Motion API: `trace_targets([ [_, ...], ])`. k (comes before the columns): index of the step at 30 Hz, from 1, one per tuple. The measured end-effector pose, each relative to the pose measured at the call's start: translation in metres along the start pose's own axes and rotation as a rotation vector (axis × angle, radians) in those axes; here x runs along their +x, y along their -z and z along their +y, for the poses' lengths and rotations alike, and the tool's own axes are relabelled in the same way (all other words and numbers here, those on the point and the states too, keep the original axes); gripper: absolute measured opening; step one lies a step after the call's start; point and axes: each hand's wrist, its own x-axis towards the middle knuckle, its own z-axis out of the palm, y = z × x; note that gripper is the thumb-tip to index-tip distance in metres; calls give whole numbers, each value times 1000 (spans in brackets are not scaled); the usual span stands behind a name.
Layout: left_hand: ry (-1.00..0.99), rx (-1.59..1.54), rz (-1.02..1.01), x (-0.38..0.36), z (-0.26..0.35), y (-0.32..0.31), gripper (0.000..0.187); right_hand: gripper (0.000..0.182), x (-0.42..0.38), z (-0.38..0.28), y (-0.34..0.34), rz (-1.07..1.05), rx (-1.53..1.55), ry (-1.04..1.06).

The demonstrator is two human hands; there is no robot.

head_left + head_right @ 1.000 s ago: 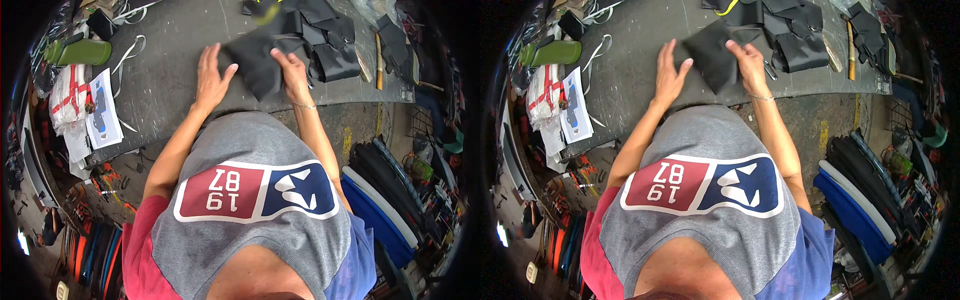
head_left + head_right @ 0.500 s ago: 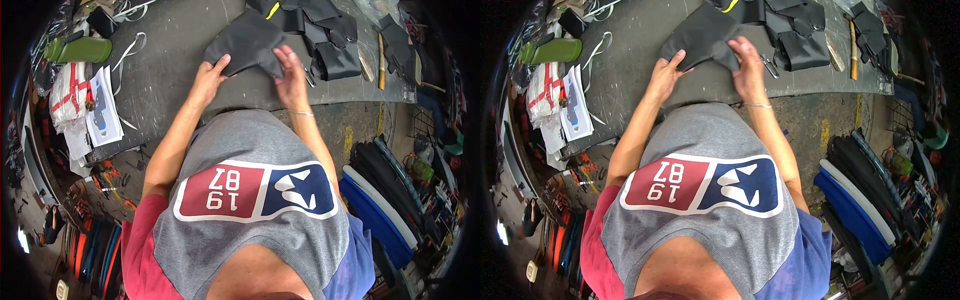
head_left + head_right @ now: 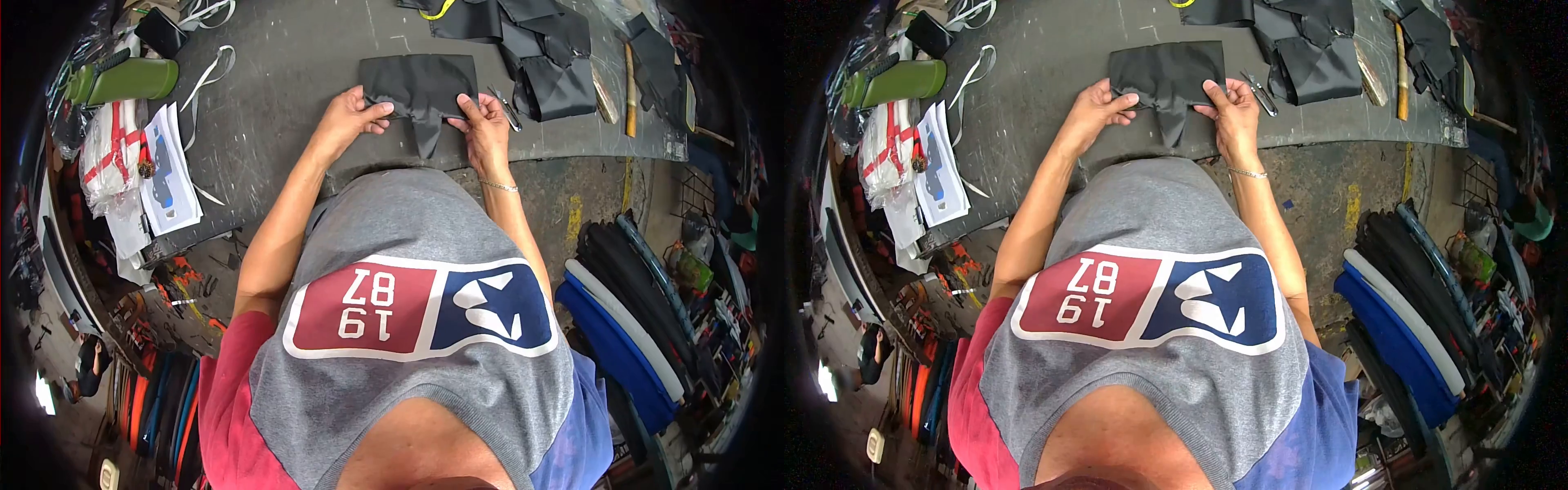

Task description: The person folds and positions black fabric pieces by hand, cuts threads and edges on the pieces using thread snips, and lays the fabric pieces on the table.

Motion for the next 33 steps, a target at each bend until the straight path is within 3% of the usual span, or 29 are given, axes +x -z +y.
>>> trace_targets([
  [5,52,172,141,2,-15,5,50,23,-23,-15,-2,-62,-177,-265],
  [8,11,-21,125,0,-20,5,38,30,-24,-20,6,-28,-330,-190],
  [14,132,98,-35,5,-14,20,60,31,-17,-18,30,-37,-299,-115],
  [20,-4,111,64,-14,3,6,42,21,-21,-21,36,-209,-258,-83],
  [23,-90,-187,120,-13,25,-11,37,14,-17,-20,40,-269,-310,-62],
  [25,-149,4,159,0,12,4,33,19,-23,-38,23,-238,-373,-55],
  [28,-248,205,238,2,11,1,40,29,-6,-42,19,-205,-199,103],
  [33,-243,403,326,-5,30,-5,43,17,3,-58,11,-62,-416,146],
])
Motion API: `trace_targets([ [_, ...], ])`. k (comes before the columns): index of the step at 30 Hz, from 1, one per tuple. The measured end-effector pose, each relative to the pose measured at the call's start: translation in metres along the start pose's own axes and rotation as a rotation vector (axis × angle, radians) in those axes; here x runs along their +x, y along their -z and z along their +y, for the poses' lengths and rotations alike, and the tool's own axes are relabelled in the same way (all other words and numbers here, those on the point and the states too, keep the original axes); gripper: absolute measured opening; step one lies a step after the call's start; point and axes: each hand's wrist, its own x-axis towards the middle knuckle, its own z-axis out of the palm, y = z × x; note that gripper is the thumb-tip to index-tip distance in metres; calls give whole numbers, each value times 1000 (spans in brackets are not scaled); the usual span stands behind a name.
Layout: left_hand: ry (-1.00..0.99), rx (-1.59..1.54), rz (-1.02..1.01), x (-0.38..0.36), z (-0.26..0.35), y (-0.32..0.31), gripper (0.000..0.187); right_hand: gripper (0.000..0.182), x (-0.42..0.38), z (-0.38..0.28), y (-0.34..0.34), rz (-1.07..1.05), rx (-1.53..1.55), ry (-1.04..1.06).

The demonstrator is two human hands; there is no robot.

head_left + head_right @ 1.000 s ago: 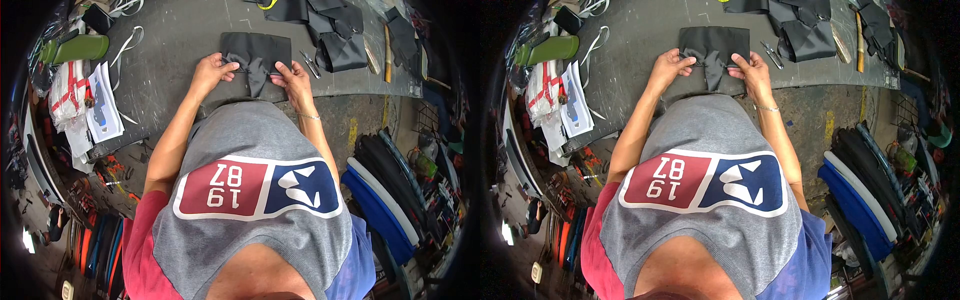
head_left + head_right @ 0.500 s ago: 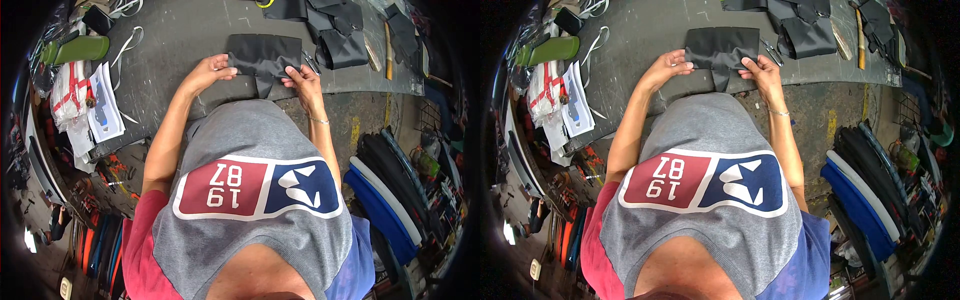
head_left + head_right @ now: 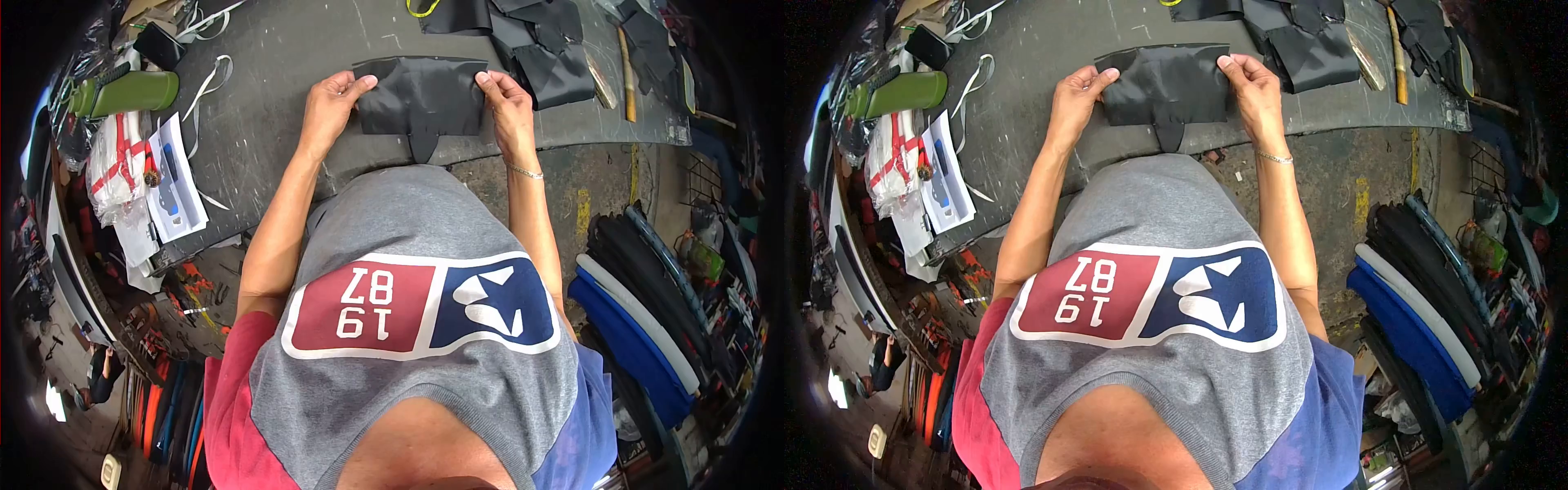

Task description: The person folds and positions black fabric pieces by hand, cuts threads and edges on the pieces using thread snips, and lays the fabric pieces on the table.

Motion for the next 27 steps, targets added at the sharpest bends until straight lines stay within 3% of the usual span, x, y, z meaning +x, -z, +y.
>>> trace_targets([
  [5,58,81,71,2,10,-4,41,20,15,25,-4,-96,59,40],
  [11,61,-277,-57,21,-28,-10,31,17,27,31,-6,-152,164,-129],
  [14,94,-369,-69,11,2,-8,27,25,26,21,-9,-124,145,-84],
  [17,58,-322,-156,26,-23,-4,25,26,33,28,-8,-112,107,-68],
  [20,76,-230,-117,36,-35,-9,28,29,58,63,-2,4,-293,71],
  [21,92,-138,-58,35,-31,-10,28,30,50,56,-14,132,-373,156],
  [23,125,46,58,33,-19,-13,29,37,29,22,-39,351,-754,615],
  [24,109,101,69,35,-21,-13,30,44,25,15,-46,260,-748,673],
  [27,17,277,122,42,-26,-18,34,40,21,23,-72,-71,-858,847],
])
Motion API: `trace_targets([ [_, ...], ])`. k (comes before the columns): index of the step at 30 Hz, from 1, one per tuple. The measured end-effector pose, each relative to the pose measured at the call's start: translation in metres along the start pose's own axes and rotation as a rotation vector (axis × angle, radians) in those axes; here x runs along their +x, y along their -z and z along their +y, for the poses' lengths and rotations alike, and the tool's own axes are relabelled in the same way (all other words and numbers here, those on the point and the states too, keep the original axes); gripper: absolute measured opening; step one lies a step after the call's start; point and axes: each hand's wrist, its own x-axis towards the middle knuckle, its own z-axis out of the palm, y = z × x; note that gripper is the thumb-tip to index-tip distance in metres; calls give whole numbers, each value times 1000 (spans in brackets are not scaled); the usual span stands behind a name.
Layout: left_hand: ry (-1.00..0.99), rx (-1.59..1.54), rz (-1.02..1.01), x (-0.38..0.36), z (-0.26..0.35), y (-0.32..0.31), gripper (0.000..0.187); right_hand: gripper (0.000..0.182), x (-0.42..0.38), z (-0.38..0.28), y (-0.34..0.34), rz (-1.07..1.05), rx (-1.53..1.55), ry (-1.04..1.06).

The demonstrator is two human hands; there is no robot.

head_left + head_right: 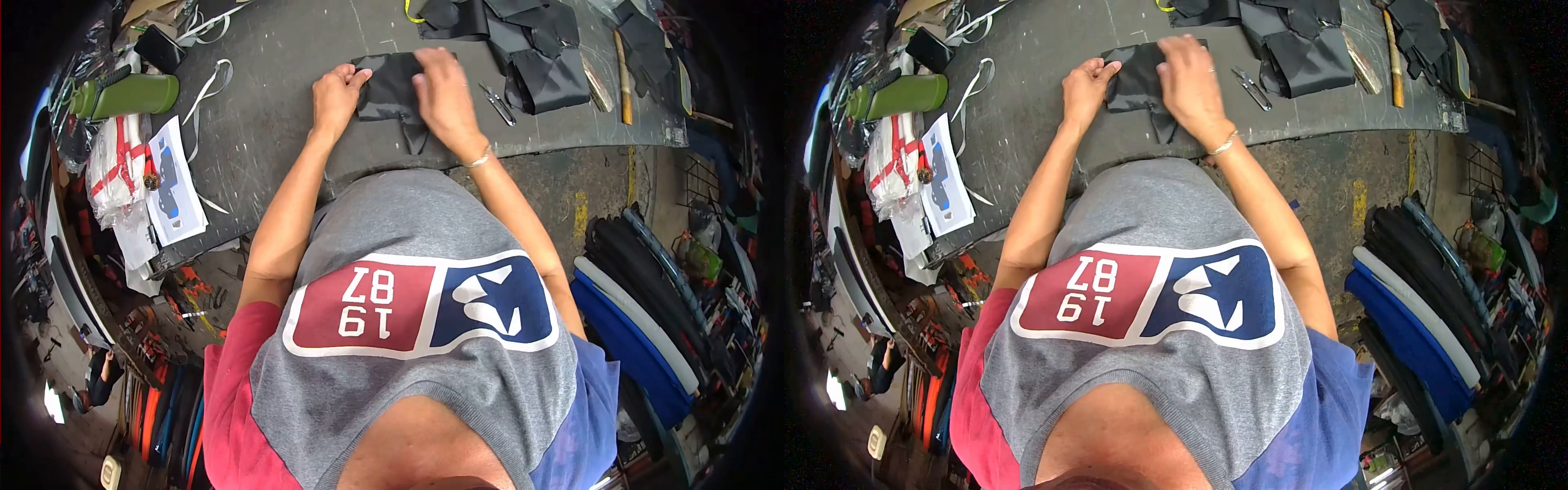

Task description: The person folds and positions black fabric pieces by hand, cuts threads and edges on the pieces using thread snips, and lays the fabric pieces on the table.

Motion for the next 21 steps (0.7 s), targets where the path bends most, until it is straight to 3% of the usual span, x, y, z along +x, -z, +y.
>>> trace_targets([
  [2,-103,126,90,-1,1,-2,37,48,-13,-7,-16,-155,-184,22],
  [5,-363,431,252,-16,24,3,43,57,-26,6,-36,-201,-264,-3],
  [9,-624,493,50,-18,17,-20,46,59,-27,7,-39,-225,-297,1],
  [12,-589,663,40,-24,0,-35,49,59,-26,10,-38,-212,-303,7],
  [21,-572,714,23,-21,-8,-32,54,60,-27,9,-38,-219,-307,-6],
])
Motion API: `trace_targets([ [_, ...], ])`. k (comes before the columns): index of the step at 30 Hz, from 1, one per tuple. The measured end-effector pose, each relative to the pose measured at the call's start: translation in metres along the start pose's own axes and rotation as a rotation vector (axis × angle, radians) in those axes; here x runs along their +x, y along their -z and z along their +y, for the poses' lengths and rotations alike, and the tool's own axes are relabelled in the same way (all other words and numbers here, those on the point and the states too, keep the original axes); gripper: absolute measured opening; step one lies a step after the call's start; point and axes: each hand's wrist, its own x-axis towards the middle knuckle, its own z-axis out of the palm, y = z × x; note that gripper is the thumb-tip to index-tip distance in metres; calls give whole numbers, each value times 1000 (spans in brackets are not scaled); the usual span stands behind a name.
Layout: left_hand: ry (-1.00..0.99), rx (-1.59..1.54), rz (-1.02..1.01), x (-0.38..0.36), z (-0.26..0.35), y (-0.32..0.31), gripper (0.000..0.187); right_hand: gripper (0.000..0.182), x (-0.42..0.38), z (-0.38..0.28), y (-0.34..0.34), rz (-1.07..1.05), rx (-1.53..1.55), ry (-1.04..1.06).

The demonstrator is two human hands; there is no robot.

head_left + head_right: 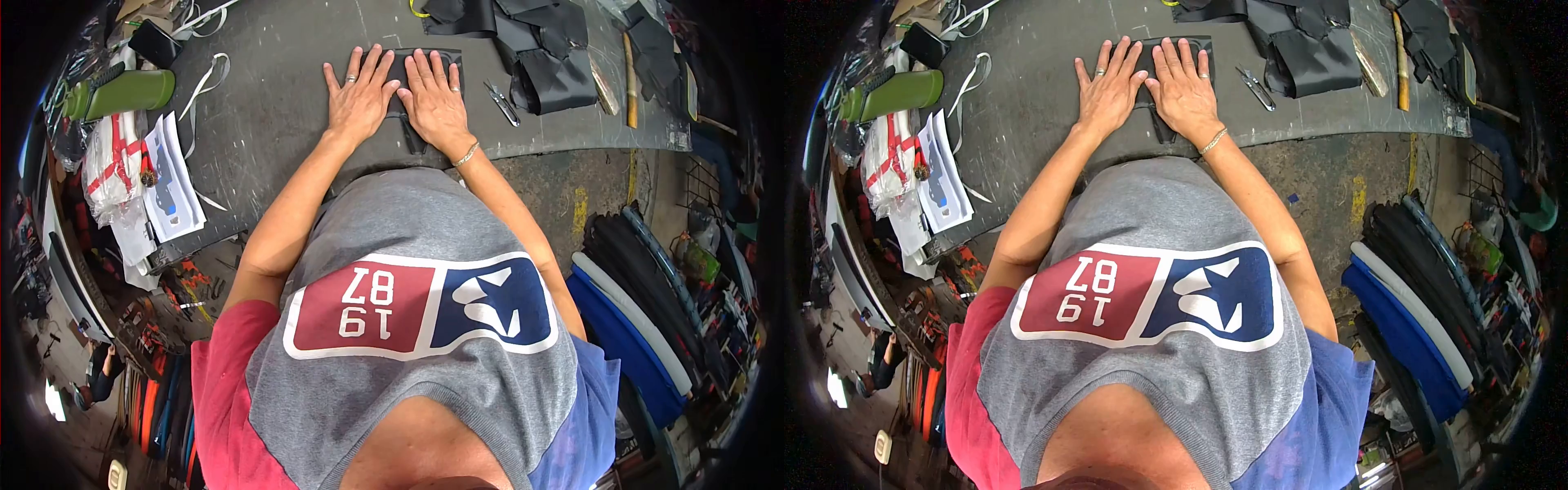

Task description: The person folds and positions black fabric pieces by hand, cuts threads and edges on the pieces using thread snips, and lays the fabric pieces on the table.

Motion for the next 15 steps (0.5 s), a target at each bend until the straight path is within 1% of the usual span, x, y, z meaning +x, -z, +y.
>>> trace_targets([
  [5,-4,-3,11,-1,0,-1,54,61,0,-1,0,13,10,-3],
  [7,-25,-15,17,1,0,5,54,59,2,-2,4,17,-31,16],
  [8,-10,5,-24,4,1,12,54,57,2,-3,9,55,1,30],
  [9,-13,20,-49,9,4,21,55,56,2,-5,16,86,-32,59],
  [10,-10,-9,-59,14,4,25,56,57,2,-7,19,98,30,20],
  [11,-17,-38,-67,18,3,30,57,57,3,-10,28,61,34,2],
  [12,-4,-70,-106,24,6,43,62,56,1,-8,26,92,74,10],
  [13,-29,-93,-93,28,0,40,68,56,-1,-7,27,95,124,-4],
  [14,-37,-120,-122,32,-2,46,72,57,-3,-4,28,58,174,-10],
  [15,0,-143,-178,35,-1,52,79,57,-6,-2,25,82,238,-13],
])
